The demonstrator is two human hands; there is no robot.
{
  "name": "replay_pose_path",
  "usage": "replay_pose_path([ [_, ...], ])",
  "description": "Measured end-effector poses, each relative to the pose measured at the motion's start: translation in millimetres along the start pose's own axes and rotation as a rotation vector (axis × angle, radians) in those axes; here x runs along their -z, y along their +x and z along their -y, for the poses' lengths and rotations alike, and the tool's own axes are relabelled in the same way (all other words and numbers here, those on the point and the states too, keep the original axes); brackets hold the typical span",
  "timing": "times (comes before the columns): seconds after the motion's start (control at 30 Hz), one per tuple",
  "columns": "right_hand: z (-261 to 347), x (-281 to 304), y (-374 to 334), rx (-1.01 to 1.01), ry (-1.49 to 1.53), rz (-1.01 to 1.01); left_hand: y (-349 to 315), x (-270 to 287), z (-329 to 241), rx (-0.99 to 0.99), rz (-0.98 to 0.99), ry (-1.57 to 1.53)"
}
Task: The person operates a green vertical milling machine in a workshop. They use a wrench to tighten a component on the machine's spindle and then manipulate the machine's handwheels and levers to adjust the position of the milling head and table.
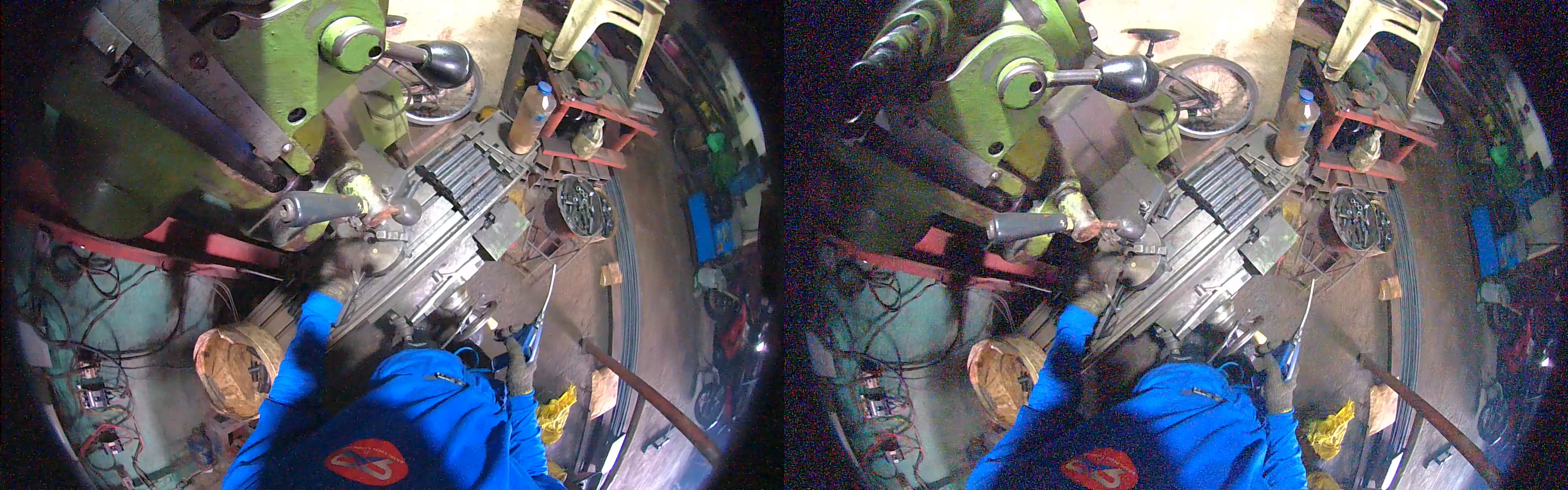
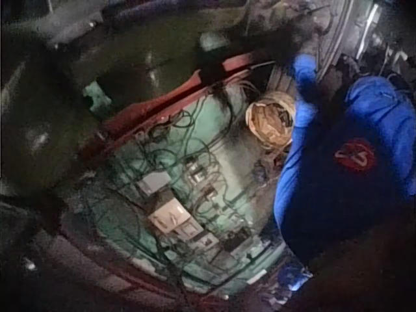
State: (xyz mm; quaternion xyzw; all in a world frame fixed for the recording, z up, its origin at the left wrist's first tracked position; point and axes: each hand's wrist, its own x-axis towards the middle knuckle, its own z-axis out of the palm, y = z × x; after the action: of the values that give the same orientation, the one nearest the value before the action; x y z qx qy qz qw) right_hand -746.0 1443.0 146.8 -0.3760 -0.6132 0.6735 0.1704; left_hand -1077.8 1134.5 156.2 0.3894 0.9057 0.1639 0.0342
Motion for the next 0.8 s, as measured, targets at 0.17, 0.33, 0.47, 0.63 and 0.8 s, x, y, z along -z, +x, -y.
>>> replay_pose_path([
  [0.17, 11.7, -7.3, -1.7, -0.027, 0.081, 0.007, 4.4, -6.1, 4.6, 0.092, 0.004, -0.050],
  [0.33, 25.0, -12.4, -1.5, -0.035, 0.088, 0.053, 10.0, -12.9, 10.8, 0.140, 0.002, -0.065],
  [0.47, 30.3, -19.2, -4.0, 0.000, 0.073, -0.011, 13.7, -15.3, 12.0, 0.150, 0.006, -0.089],
  [0.63, 28.3, -16.6, -5.4, 0.004, 0.001, -0.025, 9.7, -12.9, 13.0, 0.147, 0.005, -0.124],
  [0.8, 23.5, -15.3, -2.9, -0.033, -0.006, -0.016, 10.9, -10.3, 13.2, 0.157, 0.011, -0.150],
])
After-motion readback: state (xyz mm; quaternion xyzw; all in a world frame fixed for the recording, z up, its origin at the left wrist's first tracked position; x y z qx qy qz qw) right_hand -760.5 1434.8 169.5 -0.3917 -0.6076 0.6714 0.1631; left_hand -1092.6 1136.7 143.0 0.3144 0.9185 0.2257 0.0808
